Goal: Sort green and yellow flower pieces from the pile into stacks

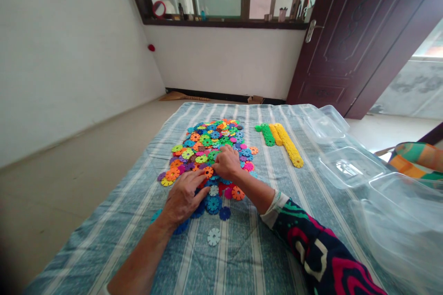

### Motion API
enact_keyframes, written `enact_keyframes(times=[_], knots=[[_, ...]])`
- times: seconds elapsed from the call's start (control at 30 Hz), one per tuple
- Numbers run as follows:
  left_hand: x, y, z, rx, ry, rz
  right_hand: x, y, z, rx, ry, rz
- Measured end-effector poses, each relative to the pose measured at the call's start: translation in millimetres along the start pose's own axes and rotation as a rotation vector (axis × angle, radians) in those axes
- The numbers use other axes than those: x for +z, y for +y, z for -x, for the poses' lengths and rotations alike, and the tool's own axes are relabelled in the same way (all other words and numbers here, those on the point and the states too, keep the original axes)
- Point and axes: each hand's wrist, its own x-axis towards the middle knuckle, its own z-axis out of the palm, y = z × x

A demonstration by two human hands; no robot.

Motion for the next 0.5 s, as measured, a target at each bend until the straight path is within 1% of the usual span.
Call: enact_keyframes(times=[0.13,0.23,0.3,0.37,0.47,0.5], knots=[[0.5,-2,0,0.012,0.016,0.017,-7,5,-8,0.027,0.046,-0.132],[0.3,-2,1,0.025,0.023,0.025,-25,25,-17,-0.001,0.094,-0.211],[0.7,-3,1,0.03,0.029,0.018,-42,49,-23,-0.038,0.131,-0.224],[2.0,-4,1,0.031,0.035,0.009,-63,81,-28,-0.063,0.173,-0.178],[4.6,-6,1,0.024,0.043,0.012,-91,135,-32,-0.029,0.239,-0.056],[5.2,-6,1,0.021,0.046,0.015,-99,152,-32,-0.013,0.241,-0.025]])
